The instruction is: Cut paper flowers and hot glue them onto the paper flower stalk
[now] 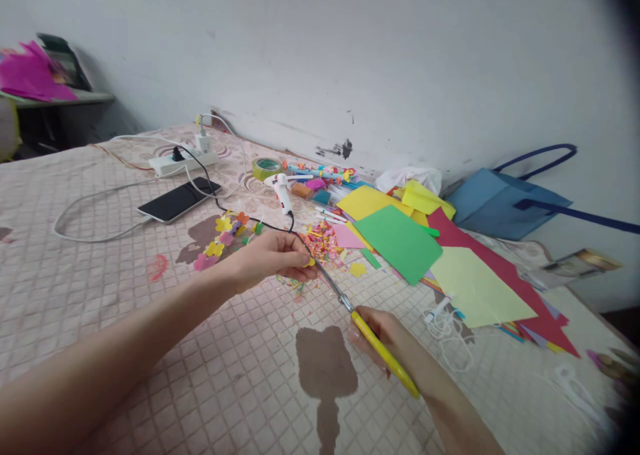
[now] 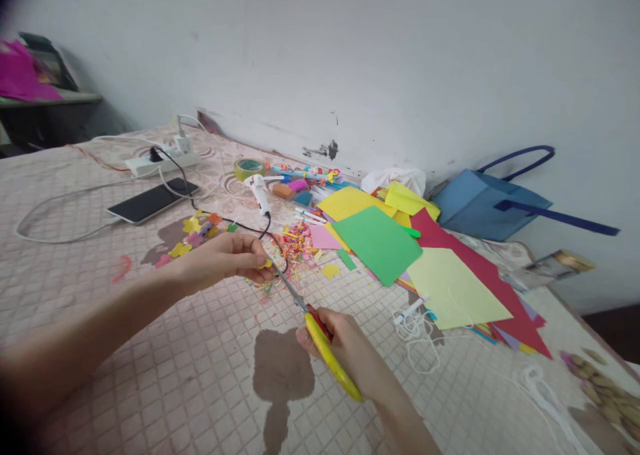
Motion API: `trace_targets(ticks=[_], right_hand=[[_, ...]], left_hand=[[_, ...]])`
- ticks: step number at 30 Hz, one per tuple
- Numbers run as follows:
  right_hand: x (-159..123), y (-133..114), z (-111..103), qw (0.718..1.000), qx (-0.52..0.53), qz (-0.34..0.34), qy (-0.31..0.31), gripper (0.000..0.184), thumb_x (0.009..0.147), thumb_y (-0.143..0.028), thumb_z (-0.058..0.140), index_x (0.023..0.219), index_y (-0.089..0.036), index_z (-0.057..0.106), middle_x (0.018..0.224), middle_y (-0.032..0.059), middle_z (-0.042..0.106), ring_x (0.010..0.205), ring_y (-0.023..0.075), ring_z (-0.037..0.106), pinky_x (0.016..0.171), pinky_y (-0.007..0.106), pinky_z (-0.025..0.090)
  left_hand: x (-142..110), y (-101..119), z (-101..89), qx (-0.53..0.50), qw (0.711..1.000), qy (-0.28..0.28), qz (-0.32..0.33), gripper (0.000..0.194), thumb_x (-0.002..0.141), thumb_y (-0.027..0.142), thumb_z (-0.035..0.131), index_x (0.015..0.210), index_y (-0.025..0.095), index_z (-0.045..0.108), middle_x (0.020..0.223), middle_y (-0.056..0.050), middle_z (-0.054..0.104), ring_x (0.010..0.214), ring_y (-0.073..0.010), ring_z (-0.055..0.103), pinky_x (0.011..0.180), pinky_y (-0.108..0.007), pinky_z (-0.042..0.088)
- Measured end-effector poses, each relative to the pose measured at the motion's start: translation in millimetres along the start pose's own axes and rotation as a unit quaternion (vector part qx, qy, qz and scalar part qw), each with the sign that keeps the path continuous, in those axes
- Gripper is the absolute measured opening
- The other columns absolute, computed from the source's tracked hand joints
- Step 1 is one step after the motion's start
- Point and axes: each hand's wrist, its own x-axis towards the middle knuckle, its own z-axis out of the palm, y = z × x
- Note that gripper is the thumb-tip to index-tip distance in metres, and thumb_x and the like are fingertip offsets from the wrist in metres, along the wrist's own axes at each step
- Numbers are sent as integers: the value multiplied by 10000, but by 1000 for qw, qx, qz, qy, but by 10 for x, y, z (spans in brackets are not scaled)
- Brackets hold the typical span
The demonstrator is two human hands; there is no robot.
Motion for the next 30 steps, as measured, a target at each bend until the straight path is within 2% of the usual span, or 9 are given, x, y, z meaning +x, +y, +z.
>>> trace_targets(ticks=[7,11,14,17,19,23,27,30], right_hand=[[17,6,8,999,43,20,-6,324,771,-430,614,636,-195,436,449,-90,319,373,52,279,340,171,276],[50,58,62,992,117,47,-10,417,763,-588,541,663,-205,410,425,-104,321,316,41,251,287,162,276],[72,52,119,984,174,33,2,513,719,-702,497,676,-196,417,406,-108,326,306,34,257,283,151,282],[92,16,178,966,256,14,27,550,676,-731,520,697,-190,420,423,-114,327,313,29,265,287,144,283],[110,0,217,951,306,1,46,517,683,-686,564,710,-189,423,459,-108,358,320,26,284,297,146,294],[155,-7,278,932,345,-32,103,364,695,-472,680,759,-188,461,516,-98,421,341,29,343,324,149,321],[176,-40,305,929,336,-44,146,295,694,-377,683,813,-197,482,651,-62,546,354,32,385,321,165,332],[176,-81,317,931,327,-44,158,278,703,-362,670,816,-206,469,665,-53,578,348,39,380,322,177,329]], left_hand=[[-6,6,3,-8,1000,2,0,155,736,234,691,712,128,581,755,-49,720,711,-129,686,735,-276,521],[-8,-8,37,-40,999,12,-3,176,704,229,721,702,123,580,751,-56,719,688,-128,679,729,-280,522],[-16,-45,108,-70,997,23,-8,185,697,235,730,705,124,581,768,-63,720,713,-136,677,739,-283,517],[-37,-110,219,-94,995,20,-18,181,711,248,721,711,124,588,763,-59,715,712,-125,664,730,-261,506],[-56,-164,298,-97,995,25,-22,178,720,256,712,704,124,593,755,-48,704,703,-112,647,717,-242,499],[-97,-262,419,-58,997,42,-8,168,739,274,686,714,130,603,751,-24,659,729,-113,608,714,-240,487],[-122,-305,486,-11,998,61,-1,157,736,282,676,722,140,608,725,9,595,681,-100,553,687,-236,471],[-140,-310,531,25,997,68,-2,144,734,277,664,722,143,614,722,3,595,681,-108,542,663,-232,452]])
